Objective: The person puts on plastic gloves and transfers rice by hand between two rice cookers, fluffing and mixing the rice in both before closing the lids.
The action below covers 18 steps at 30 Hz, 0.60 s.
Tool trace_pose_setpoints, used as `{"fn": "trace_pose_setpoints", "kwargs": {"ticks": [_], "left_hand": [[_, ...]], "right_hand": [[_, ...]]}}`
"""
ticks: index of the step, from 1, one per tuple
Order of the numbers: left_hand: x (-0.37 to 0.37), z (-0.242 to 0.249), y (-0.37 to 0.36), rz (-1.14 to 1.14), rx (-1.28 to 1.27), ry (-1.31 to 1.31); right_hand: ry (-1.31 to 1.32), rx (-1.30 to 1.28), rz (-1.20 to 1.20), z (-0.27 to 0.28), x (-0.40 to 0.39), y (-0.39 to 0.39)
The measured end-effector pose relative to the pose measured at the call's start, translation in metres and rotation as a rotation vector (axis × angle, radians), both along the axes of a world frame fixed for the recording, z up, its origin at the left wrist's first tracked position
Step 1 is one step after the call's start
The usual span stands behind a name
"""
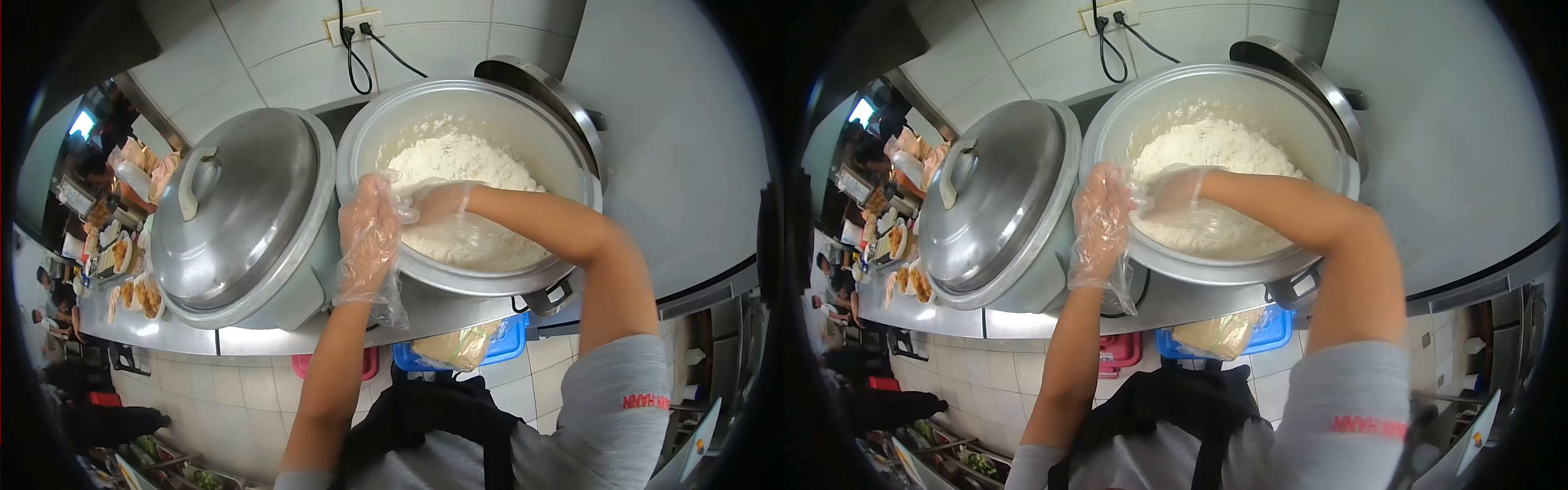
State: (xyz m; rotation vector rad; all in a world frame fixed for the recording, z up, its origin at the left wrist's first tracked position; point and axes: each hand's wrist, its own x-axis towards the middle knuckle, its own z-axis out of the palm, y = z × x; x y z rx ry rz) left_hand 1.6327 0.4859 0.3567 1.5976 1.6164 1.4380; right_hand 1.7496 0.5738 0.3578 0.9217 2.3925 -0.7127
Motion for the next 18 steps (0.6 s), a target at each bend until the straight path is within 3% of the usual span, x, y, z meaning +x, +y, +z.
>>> {"fn": "trace_pose_setpoints", "kwargs": {"ticks": [1,3,7,9,10,12,18], "left_hand": [[-0.001,-0.001,0.002,0.007,0.017,0.014],[-0.001,0.001,0.001,0.013,0.037,0.025],[0.003,0.008,0.000,0.136,0.047,-0.131],[0.004,0.006,0.002,0.160,0.041,-0.138],[0.004,0.006,0.002,0.156,0.042,-0.164],[0.006,0.006,0.003,0.155,0.043,-0.182],[0.008,0.009,0.001,0.187,0.021,-0.094]], "right_hand": [[0.019,0.048,-0.045,0.012,0.007,-0.011],[0.212,-0.127,-0.033,-0.024,0.036,0.001],[0.037,-0.297,0.111,-0.031,0.066,-0.003],[0.284,-0.313,-0.036,-0.032,0.066,0.003],[0.288,-0.317,-0.041,-0.029,0.060,0.004],[0.488,0.010,-0.077,-0.023,0.035,0.007],[0.251,-0.136,0.078,-0.011,-0.009,0.015]]}}
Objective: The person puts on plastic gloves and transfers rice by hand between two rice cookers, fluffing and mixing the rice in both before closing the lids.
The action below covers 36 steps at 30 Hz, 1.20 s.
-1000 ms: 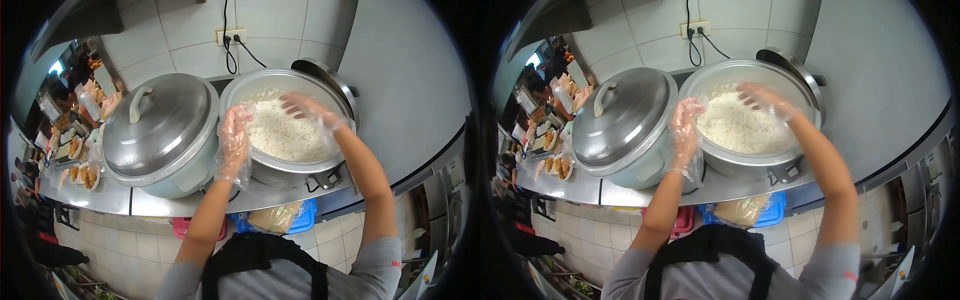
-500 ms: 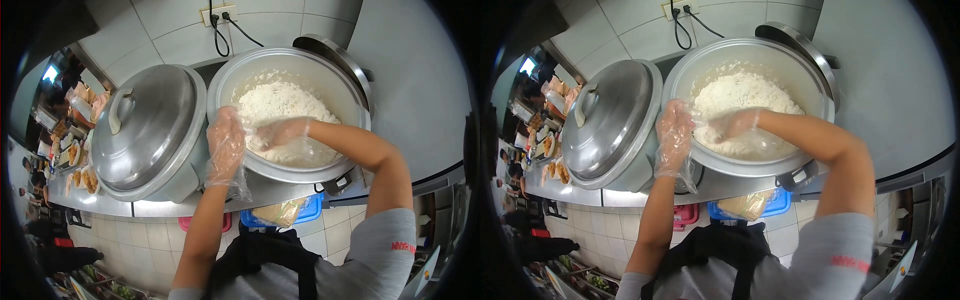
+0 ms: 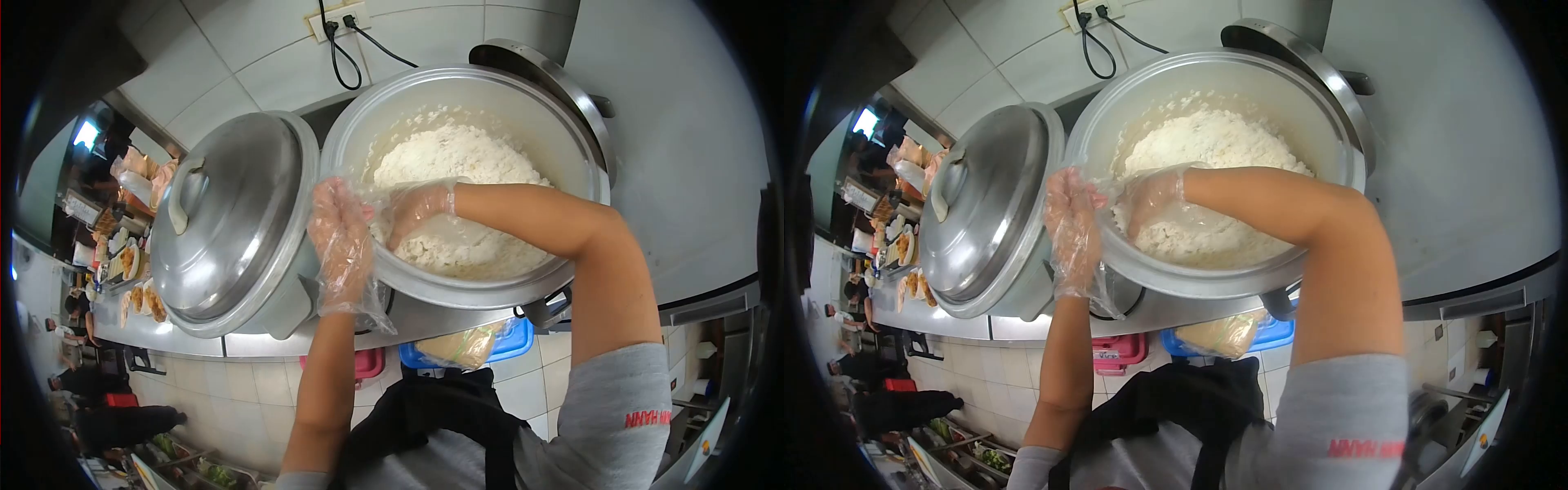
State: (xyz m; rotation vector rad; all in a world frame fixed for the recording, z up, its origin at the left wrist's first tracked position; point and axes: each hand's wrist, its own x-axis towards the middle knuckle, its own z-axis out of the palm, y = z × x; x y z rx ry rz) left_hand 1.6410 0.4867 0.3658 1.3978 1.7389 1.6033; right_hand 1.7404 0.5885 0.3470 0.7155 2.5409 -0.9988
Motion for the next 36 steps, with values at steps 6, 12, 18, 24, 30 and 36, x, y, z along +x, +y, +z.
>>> {"fn": "trace_pose_setpoints", "kwargs": {"ticks": [6,12,18,24,30,36], "left_hand": [[-0.003,-0.003,0.001,-0.019,0.002,-0.019],[-0.003,-0.003,0.002,-0.037,-0.006,-0.002],[-0.006,-0.005,0.003,-0.001,0.019,0.091],[-0.004,-0.005,0.003,0.002,0.013,0.066],[-0.011,-0.016,0.008,0.010,0.108,0.181],[-0.014,-0.016,0.010,0.000,0.084,0.152]], "right_hand": [[0.053,-0.021,-0.064,0.010,0.007,-0.015],[-0.225,0.044,-0.005,0.006,-0.012,-0.002],[-0.046,-0.206,-0.159,-0.013,-0.012,0.015],[-0.127,-0.018,0.327,0.003,-0.016,0.000],[-0.293,-0.006,0.147,-0.011,0.001,-0.002],[-0.123,-0.028,0.042,0.009,0.075,-0.030]]}}
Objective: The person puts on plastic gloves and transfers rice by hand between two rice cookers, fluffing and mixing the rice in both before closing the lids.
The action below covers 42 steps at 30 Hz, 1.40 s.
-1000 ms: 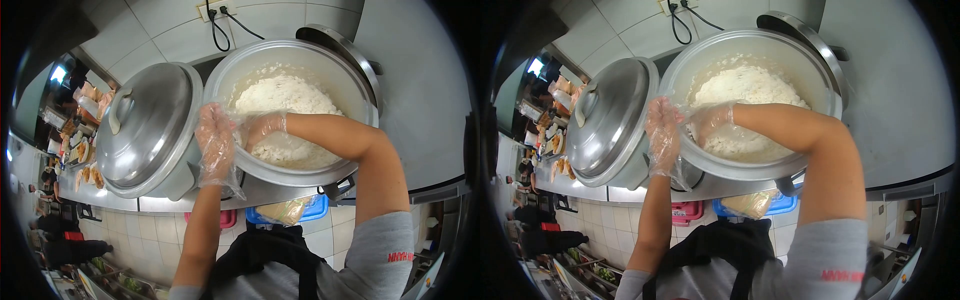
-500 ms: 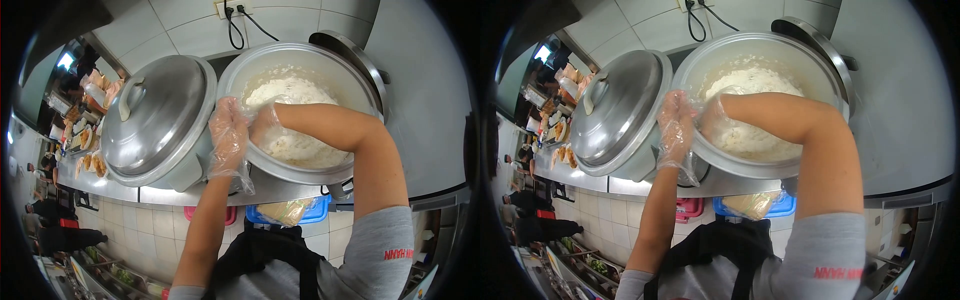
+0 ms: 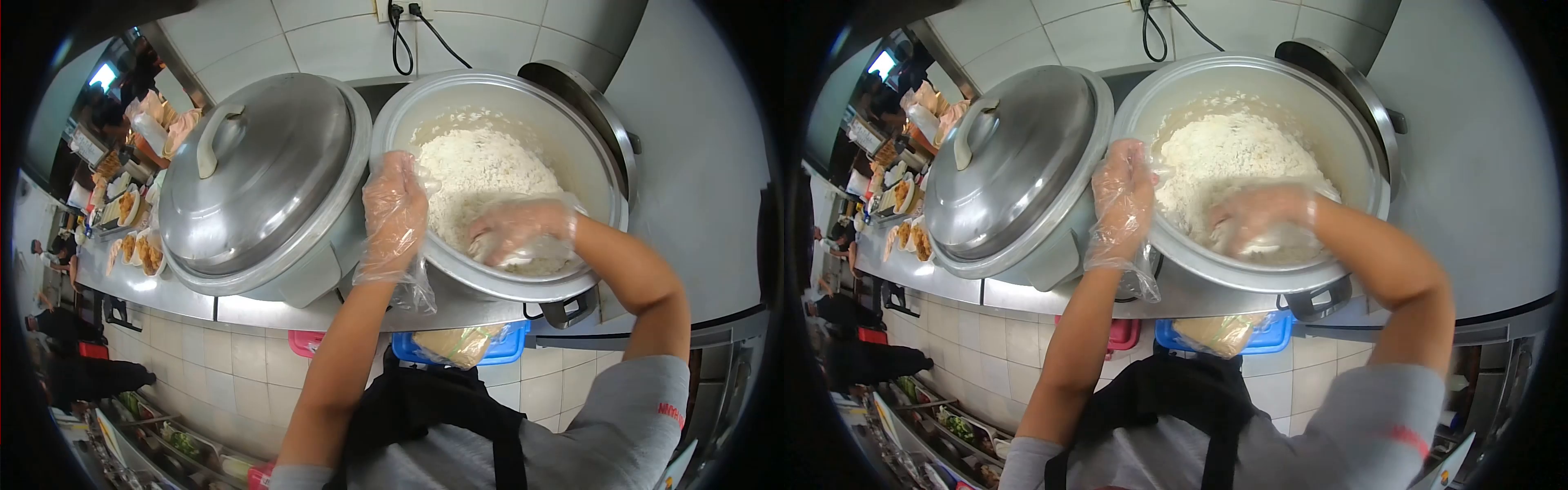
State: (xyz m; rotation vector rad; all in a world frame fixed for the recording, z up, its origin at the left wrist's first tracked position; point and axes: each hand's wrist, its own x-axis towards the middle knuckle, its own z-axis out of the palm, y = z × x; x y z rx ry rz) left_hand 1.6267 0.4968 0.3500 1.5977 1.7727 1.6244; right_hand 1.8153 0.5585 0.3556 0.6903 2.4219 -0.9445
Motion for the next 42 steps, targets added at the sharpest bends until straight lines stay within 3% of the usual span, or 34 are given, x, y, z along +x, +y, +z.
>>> {"fn": "trace_pose_setpoints", "kwargs": {"ticks": [3,5,6,9,15,17,18,19,21,22,24,25,28,29,31,35,37,41,42], "left_hand": [[0.000,-0.001,0.001,-0.039,-0.021,-0.029],[-0.001,-0.006,0.004,-0.022,0.031,0.051],[-0.001,-0.006,0.004,-0.027,0.035,0.047],[-0.002,-0.002,0.001,0.003,0.025,0.226],[0.022,0.024,-0.007,-0.376,-0.296,0.350],[0.041,0.025,0.000,-0.526,-0.402,0.096],[0.051,0.043,-0.006,-0.696,-0.524,-0.217],[0.054,0.046,-0.005,-0.702,-0.515,-0.210],[0.058,0.044,0.003,-0.927,-0.472,-0.785],[0.056,0.045,0.010,-0.902,-0.534,-0.869],[0.055,0.041,0.011,-0.880,-0.509,-0.873],[0.055,0.039,0.011,-0.854,-0.482,-0.889],[0.055,0.028,0.012,-0.990,-0.398,-0.853],[0.053,0.024,0.011,-0.994,-0.400,-0.855],[0.051,0.027,0.005,-1.094,-0.362,-0.840],[0.051,0.019,0.003,-1.104,-0.303,-0.860],[0.052,0.019,0.001,-0.982,-0.335,-0.848],[0.051,0.023,-0.002,-0.945,-0.342,-0.824],[0.050,0.025,-0.001,-1.031,-0.330,-0.811]], "right_hand": [[0.083,0.152,-0.105,0.019,0.032,-0.016],[0.170,-0.009,-0.357,0.026,0.050,-0.024],[0.168,-0.004,-0.362,0.026,0.053,-0.029],[0.103,0.238,-0.419,0.019,0.056,-0.035],[0.518,0.010,-0.667,0.045,0.053,-0.050],[0.860,-0.079,-0.896,0.044,0.051,-0.047],[0.884,0.096,-0.929,0.007,0.060,-0.013],[0.890,0.107,-0.929,0.022,0.055,-0.021],[1.204,-0.376,-1.009,0.049,0.037,-0.035],[1.213,-0.370,-1.009,0.053,0.034,-0.036],[1.154,-0.108,-1.096,0.055,0.030,-0.038],[1.160,-0.107,-1.101,0.052,0.027,-0.038],[1.168,0.431,-1.036,0.030,0.013,-0.037],[1.165,0.433,-1.040,0.026,0.013,-0.039],[0.953,0.895,-0.857,0.041,0.006,-0.053],[0.916,0.934,-0.832,0.033,0.005,-0.046],[0.895,1.170,-0.710,0.026,0.003,-0.039],[0.914,1.074,-0.750,0.023,0.001,-0.037],[0.942,1.030,-0.781,0.023,0.000,-0.037]]}}
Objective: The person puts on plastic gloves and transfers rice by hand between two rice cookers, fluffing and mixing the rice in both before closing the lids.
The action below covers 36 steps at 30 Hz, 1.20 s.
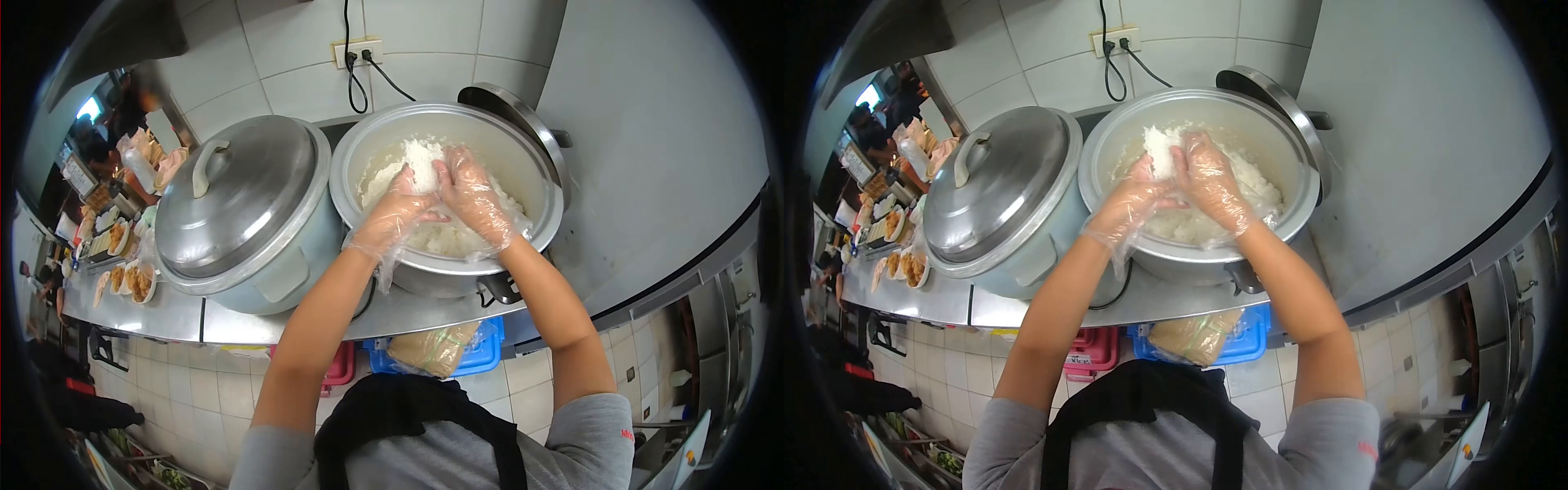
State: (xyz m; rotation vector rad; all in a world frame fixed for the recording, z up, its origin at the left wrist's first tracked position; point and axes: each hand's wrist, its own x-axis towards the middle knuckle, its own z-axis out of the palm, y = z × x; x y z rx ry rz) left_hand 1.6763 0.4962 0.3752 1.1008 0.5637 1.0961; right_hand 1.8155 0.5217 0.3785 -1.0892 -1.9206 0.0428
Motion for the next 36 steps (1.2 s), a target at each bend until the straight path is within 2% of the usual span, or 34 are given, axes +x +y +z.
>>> {"fn": "trace_pose_setpoints", "kwargs": {"ticks": [1,5,7,8,10,14,16,20,22,23,25,26,28,29,31,32,34,35,36], "left_hand": [[-0.001,0.002,0.000,-0.071,0.040,-0.015],[-0.001,0.002,-0.003,-0.033,-0.007,-0.002],[0.001,-0.004,0.004,0.024,-0.058,-0.007],[-0.001,-0.007,0.006,0.030,-0.058,-0.011],[-0.003,-0.002,0.006,-0.067,-0.109,-0.069],[0.000,-0.009,0.015,0.067,-0.177,-0.109],[0.000,-0.005,0.011,0.128,-0.205,-0.131],[-0.003,-0.003,0.007,0.088,-0.125,-0.070],[0.001,-0.006,0.012,0.224,-0.199,-0.096],[0.002,-0.007,0.013,0.221,-0.199,-0.090],[0.001,-0.003,0.007,0.239,-0.147,-0.070],[0.000,-0.002,0.004,0.237,-0.153,-0.061],[-0.001,0.001,0.001,0.176,-0.024,-0.037],[0.000,0.000,0.004,0.175,-0.022,-0.030],[0.003,-0.003,0.011,0.246,0.087,0.205],[0.004,-0.006,0.014,0.249,0.082,0.206],[0.007,-0.012,0.015,0.409,0.481,0.501],[0.007,-0.014,0.014,0.404,0.470,0.508],[0.008,-0.002,0.008,0.367,0.258,0.467]], "right_hand": [[0.045,-0.031,0.008,0.000,-0.001,0.000],[0.043,-0.126,-0.026,-0.004,0.005,0.003],[0.301,-0.286,-0.006,-0.012,0.010,0.014],[0.297,-0.286,-0.002,-0.015,0.016,0.017],[0.614,-0.552,0.065,-0.006,0.021,0.008],[0.539,-0.467,0.220,-0.005,0.026,0.010],[0.159,-0.365,0.201,0.001,0.022,-0.005],[0.267,-0.507,0.335,0.007,0.018,-0.009],[0.598,-0.780,0.149,0.015,0.019,-0.003],[0.604,-0.779,0.149,0.010,0.027,0.020],[0.410,-0.513,0.224,-0.009,0.048,0.077],[0.420,-0.518,0.221,-0.004,0.045,0.079],[0.026,-0.460,0.004,0.022,0.034,0.074],[0.033,-0.459,0.005,0.031,0.036,0.069],[0.392,-1.252,0.465,0.038,0.039,0.059],[0.392,-1.258,0.468,0.035,0.039,0.061],[0.524,-1.512,0.436,0.023,0.038,0.063],[0.532,-1.524,0.437,0.013,0.040,0.068],[0.452,-1.520,0.526,0.003,0.044,0.078]]}}
